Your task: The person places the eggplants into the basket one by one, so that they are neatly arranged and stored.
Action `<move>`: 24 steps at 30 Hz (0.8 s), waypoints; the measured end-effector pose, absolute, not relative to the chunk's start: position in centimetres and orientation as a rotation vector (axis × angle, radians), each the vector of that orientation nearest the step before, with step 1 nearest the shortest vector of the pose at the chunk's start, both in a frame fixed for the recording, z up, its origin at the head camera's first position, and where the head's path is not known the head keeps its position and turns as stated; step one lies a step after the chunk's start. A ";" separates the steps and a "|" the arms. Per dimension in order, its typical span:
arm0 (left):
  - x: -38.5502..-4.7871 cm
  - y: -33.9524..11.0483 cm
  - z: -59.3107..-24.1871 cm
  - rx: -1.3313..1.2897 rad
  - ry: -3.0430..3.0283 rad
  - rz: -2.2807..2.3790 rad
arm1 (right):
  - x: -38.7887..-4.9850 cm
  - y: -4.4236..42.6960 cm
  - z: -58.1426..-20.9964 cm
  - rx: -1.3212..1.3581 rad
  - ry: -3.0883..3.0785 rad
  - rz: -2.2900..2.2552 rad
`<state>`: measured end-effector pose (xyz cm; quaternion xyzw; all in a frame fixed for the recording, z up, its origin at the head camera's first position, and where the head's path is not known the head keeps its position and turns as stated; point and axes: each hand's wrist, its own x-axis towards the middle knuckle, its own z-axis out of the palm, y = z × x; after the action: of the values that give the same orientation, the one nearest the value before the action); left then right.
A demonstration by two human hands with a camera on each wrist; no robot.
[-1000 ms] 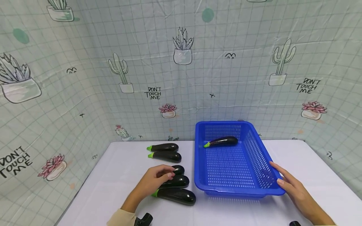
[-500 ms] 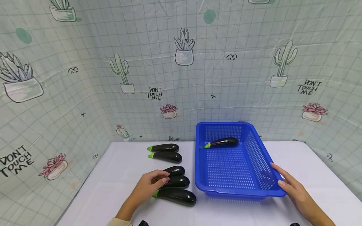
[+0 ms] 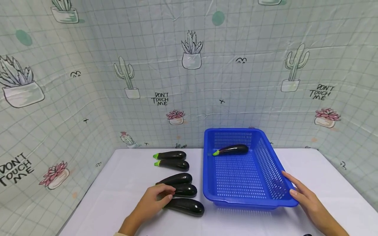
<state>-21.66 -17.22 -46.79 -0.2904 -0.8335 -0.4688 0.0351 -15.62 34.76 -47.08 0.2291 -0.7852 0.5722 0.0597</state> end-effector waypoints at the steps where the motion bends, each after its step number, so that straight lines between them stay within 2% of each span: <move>1: -21.7 -17.3 -46.8 -0.920 -2.568 -1.413 | -15.6 34.7 -47.1 0.683 -2.381 1.728; 24: -21.7 -17.8 -47.2 -0.919 -2.808 -1.256 | -15.5 34.7 -47.2 0.696 -2.371 1.693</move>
<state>-21.71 -17.81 -47.17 -0.2860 -0.8741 -0.3910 -0.0344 -15.54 34.69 -47.22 0.2318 -0.7894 0.5637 0.0732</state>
